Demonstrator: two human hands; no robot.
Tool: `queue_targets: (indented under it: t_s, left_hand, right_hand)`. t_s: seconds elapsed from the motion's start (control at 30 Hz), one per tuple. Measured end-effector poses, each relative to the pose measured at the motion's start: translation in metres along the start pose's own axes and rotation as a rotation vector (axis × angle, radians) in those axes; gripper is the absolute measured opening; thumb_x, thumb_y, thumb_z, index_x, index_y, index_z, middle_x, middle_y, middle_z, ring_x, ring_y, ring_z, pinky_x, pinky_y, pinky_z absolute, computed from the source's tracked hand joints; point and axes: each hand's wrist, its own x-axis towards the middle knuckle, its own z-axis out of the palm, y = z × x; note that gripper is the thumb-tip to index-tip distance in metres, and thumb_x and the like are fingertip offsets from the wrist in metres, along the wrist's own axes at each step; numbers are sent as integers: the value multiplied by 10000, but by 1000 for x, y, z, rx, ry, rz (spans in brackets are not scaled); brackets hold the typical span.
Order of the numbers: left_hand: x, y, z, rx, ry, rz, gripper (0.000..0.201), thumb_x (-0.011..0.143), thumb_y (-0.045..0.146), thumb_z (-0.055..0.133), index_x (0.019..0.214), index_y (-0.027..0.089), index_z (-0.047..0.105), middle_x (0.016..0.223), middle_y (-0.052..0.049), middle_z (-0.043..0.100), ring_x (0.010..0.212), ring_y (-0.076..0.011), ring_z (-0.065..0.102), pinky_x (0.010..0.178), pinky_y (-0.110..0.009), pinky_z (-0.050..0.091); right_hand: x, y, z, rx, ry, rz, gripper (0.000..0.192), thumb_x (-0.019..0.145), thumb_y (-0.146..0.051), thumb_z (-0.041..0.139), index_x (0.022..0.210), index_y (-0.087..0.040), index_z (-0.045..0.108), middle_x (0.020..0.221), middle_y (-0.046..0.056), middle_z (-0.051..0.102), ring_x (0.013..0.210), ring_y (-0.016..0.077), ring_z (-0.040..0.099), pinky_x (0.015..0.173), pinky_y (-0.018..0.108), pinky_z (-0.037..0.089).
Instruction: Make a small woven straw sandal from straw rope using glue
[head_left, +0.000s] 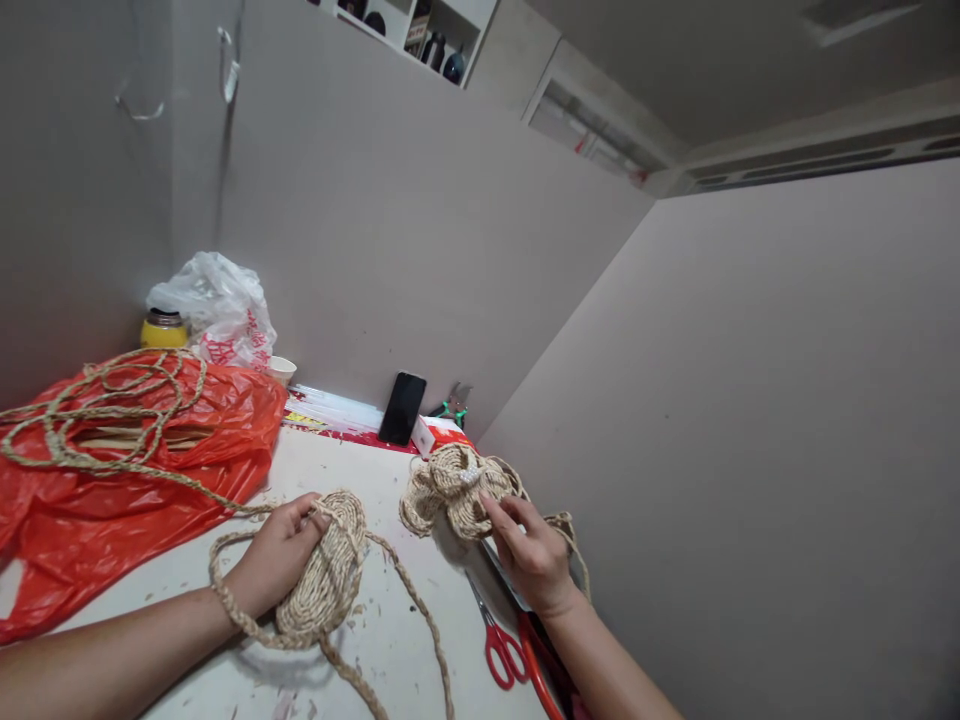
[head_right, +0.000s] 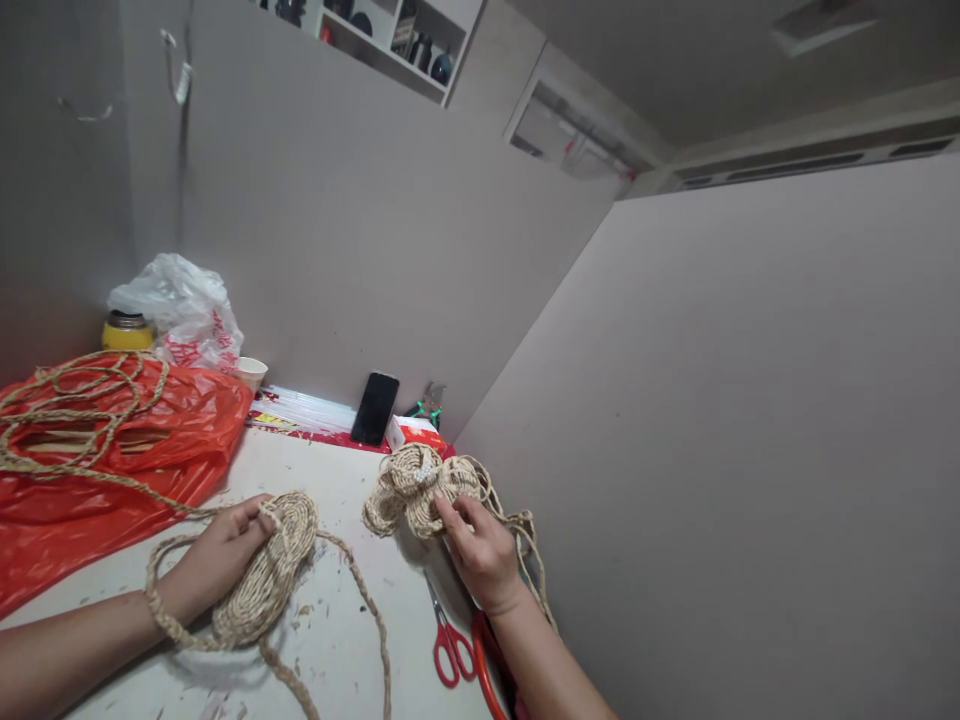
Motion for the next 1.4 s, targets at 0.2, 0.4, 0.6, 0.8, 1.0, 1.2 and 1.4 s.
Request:
queue_targets:
  t_s: [0.2, 0.4, 0.6, 0.8, 1.0, 1.2, 1.4]
  left_hand:
    - [0, 0, 0, 16, -1, -7, 278, 779, 451, 521, 754, 175, 541, 643, 30, 542, 630, -159, 489, 618, -250, 387]
    - [0, -3, -1, 16, -14, -3, 286, 805, 455, 489, 775, 172, 516, 653, 32, 520, 637, -151, 475, 628, -252, 388]
    - [-1, -4, -1, 34, -5, -3, 257, 802, 430, 504, 772, 176, 530, 641, 37, 512, 641, -149, 475, 614, -239, 382]
    - [0, -4, 0, -12, -8, -44, 251, 763, 434, 541, 780, 184, 540, 629, 39, 541, 585, -137, 472, 560, -217, 363]
    - [0, -2, 0, -21, -17, -36, 273, 766, 457, 538, 766, 184, 529, 624, 41, 535, 571, -133, 471, 559, -217, 364]
    - [-1, -1, -1, -2, -24, -30, 279, 769, 466, 527, 757, 188, 521, 620, 46, 525, 580, -137, 464, 577, -223, 367]
    - [-1, 1, 0, -14, 5, -30, 279, 738, 463, 556, 738, 185, 545, 608, 36, 541, 571, -142, 481, 563, -227, 378]
  right_hand:
    - [5, 0, 2, 75, 8, 277, 303, 830, -190, 507, 1056, -250, 699, 930, 77, 655, 793, 194, 627, 725, 299, 495]
    - [13, 2, 12, 319, -106, 665, 233, 775, -299, 530, 861, -178, 710, 754, 68, 660, 655, 209, 613, 589, 314, 494]
    - [13, -2, 8, 639, -283, 947, 279, 679, -431, 647, 782, -172, 660, 543, -10, 586, 458, 148, 541, 403, 230, 390]
    - [18, -11, -8, 744, -279, 996, 342, 728, -526, 619, 741, -184, 623, 654, 22, 627, 560, 162, 575, 483, 244, 431]
    - [17, -17, -14, 668, -196, 929, 402, 775, -559, 565, 640, -183, 611, 599, 25, 599, 531, 167, 534, 508, 264, 425]
    - [18, -25, -18, 573, -70, 763, 429, 764, -500, 611, 486, -195, 494, 646, 22, 566, 627, 159, 501, 615, 262, 410]
    - [20, -30, -21, 504, -39, 720, 443, 772, -533, 573, 496, -204, 459, 589, 2, 525, 589, 154, 485, 581, 256, 397]
